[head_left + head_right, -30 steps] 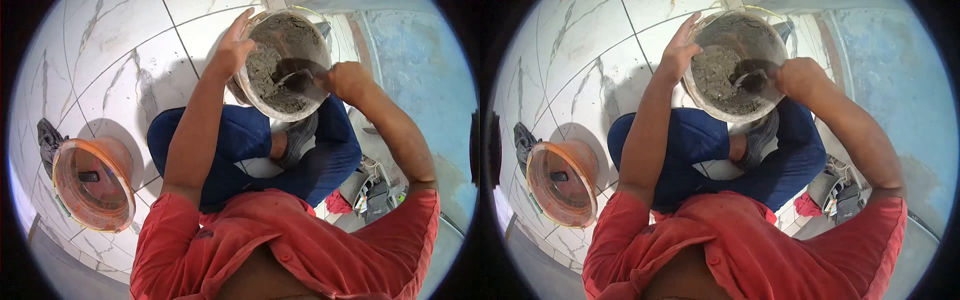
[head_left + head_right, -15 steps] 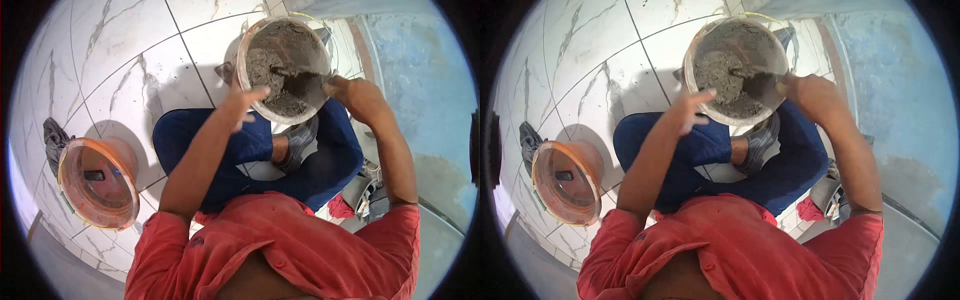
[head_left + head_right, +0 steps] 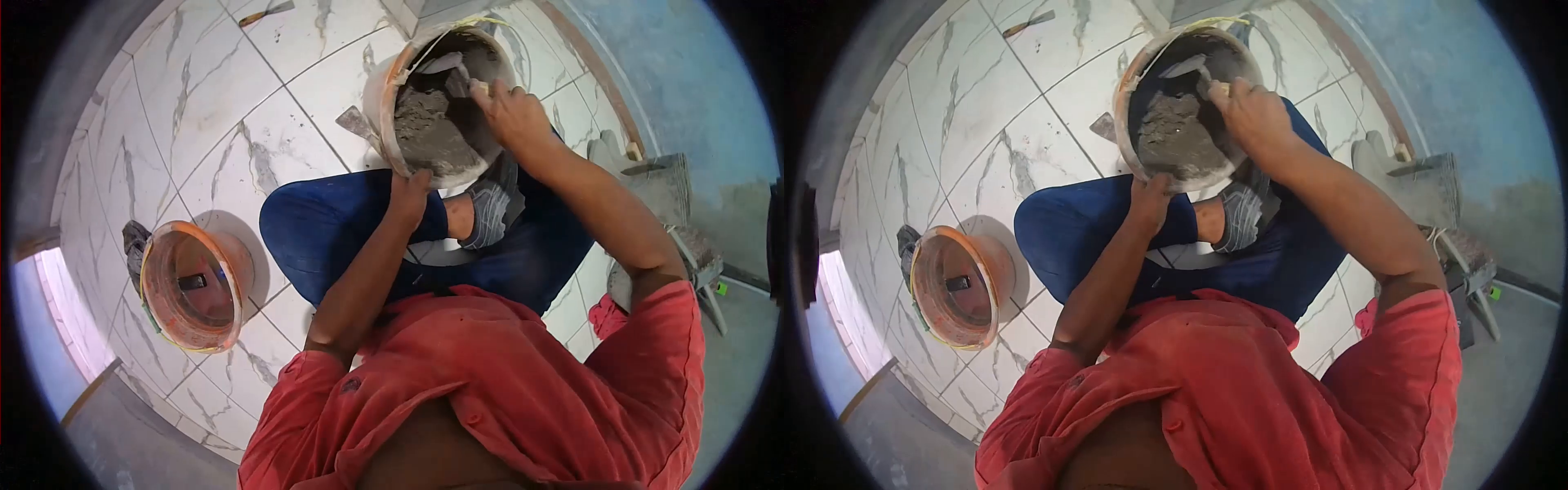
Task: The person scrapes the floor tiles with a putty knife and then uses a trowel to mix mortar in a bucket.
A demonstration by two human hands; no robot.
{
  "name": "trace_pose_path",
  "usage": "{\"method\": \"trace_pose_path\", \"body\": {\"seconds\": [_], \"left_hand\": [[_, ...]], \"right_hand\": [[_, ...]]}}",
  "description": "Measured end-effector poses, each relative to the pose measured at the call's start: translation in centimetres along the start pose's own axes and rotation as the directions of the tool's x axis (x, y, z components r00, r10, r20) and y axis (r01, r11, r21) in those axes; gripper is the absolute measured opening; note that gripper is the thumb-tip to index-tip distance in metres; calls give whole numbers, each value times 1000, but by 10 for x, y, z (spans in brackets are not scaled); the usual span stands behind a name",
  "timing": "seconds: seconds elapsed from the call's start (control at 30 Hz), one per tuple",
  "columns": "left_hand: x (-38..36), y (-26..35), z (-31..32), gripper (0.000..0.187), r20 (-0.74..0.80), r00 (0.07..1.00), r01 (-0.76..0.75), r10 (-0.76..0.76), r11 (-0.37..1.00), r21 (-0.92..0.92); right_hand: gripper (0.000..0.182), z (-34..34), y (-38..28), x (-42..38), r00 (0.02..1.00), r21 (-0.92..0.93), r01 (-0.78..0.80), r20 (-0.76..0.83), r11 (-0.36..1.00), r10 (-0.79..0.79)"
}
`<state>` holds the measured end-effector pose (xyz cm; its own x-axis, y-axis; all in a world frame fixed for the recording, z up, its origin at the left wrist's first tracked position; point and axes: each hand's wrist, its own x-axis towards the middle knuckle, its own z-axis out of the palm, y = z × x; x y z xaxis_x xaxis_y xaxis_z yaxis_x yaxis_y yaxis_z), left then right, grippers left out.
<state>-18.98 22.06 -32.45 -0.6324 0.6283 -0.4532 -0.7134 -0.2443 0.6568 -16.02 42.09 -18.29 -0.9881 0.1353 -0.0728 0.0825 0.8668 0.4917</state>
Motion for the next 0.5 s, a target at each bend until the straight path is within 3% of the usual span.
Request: {"method": "trace_pose_path", "body": {"seconds": [0.07,0.13,0.17,0.2,0.23,0.37,0.4,0.43,0.5], "left_hand": [[5,-7,-4,66,87,995,-51,49,998,25],[7,-12,-6,61,37,992,-121,120,992,35],[3,-9,-1,61,27,992,-123,122,992,42],[0,-5,4,60,13,994,-104,105,994,-19],[-4,-1,8,60,0,996,-86,87,993,-81],[-8,-3,8,58,22,994,-103,106,989,-104],[-4,-12,1,56,46,988,-144,145,989,-36],[3,-19,-5,55,78,979,-192,189,981,30],[-1,-17,-6,58,74,991,-115,112,993,35]], "right_hand": [[46,9,-5,-2,994,88,-80,80,993,73],[45,15,-8,-2,988,205,-111,124,972,87],[47,16,-9,0,967,302,-179,228,936,111],[50,18,-10,1,935,385,-251,333,888,120],[50,18,-11,0,937,392,-246,332,886,113],[62,20,-16,-4,830,447,-250,556,859,-48],[67,15,-18,-4,767,421,-237,634,875,-97],[67,9,-16,-3,771,420,-239,631,876,-92],[73,-20,-15,-11,655,480,-346,739,806,-159]]}}
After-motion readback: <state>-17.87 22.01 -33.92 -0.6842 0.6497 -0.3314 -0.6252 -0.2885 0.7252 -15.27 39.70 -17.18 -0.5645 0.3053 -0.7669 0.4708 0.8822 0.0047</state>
